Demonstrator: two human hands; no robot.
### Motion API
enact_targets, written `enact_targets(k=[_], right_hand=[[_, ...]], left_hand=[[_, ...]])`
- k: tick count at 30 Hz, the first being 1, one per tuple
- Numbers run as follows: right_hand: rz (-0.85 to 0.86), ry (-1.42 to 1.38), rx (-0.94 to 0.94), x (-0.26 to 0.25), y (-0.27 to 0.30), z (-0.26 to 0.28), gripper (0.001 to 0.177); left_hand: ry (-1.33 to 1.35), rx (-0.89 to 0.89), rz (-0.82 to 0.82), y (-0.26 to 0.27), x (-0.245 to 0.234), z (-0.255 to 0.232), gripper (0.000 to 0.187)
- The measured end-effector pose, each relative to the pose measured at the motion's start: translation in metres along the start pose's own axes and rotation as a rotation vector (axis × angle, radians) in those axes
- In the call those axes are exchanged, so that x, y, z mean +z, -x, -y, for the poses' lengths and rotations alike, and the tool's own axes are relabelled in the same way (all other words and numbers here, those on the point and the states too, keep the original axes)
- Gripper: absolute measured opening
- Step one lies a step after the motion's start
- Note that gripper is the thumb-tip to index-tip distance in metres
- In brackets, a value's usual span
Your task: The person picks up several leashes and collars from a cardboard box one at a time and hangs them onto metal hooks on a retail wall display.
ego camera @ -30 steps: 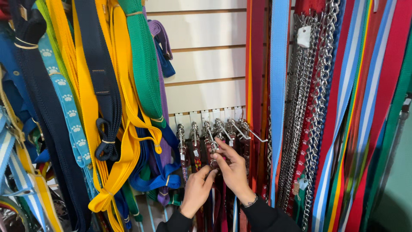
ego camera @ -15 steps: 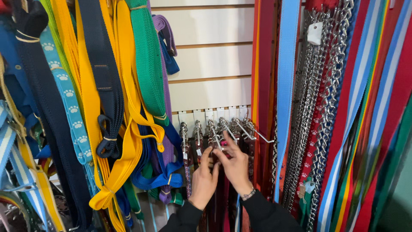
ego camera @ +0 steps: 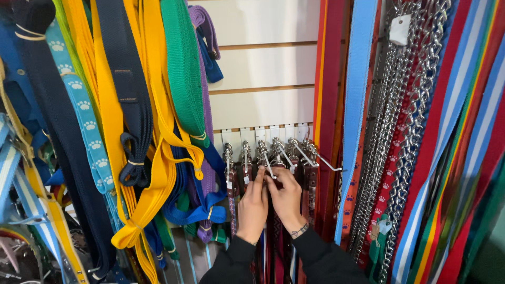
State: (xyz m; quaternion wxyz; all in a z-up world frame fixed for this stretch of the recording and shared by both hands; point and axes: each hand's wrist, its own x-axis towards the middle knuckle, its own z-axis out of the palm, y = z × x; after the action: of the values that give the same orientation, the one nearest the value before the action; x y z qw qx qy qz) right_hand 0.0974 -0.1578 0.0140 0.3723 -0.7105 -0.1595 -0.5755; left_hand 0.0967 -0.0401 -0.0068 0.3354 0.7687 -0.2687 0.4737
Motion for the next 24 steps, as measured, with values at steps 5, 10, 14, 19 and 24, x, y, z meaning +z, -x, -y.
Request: enact_targets(k=[5,10,14,19,24], right_hand=[[0.02,0.113,0.023,-0.003,0.002,0.008,0.018],[0.157,0.196,0.078,-0.023,0.015,0.035,0.039],[0.165,0.158,0.113,-0.035,0.046,0.055,0.058],[0.252,-0.048,0.2,-0.032,0.103,0.073,0.049],[0.489,-0.453,0.356,-0.026,0.167,0.109,0.042]], left_hand=[[-0.03,-0.045,0.018,-0.003,-0.003,-0.009,0.066],[-0.164,-0.049,0.096,-0.007,-0.034,-0.028,0.071],[-0.238,-0.067,0.266,-0.004,-0.058,-0.036,0.075],[-0.383,-0.126,0.497,0.027,-0.077,-0.017,0.063],[-0.632,0.129,0.534,0.076,-0.134,-0.024,0.034]])
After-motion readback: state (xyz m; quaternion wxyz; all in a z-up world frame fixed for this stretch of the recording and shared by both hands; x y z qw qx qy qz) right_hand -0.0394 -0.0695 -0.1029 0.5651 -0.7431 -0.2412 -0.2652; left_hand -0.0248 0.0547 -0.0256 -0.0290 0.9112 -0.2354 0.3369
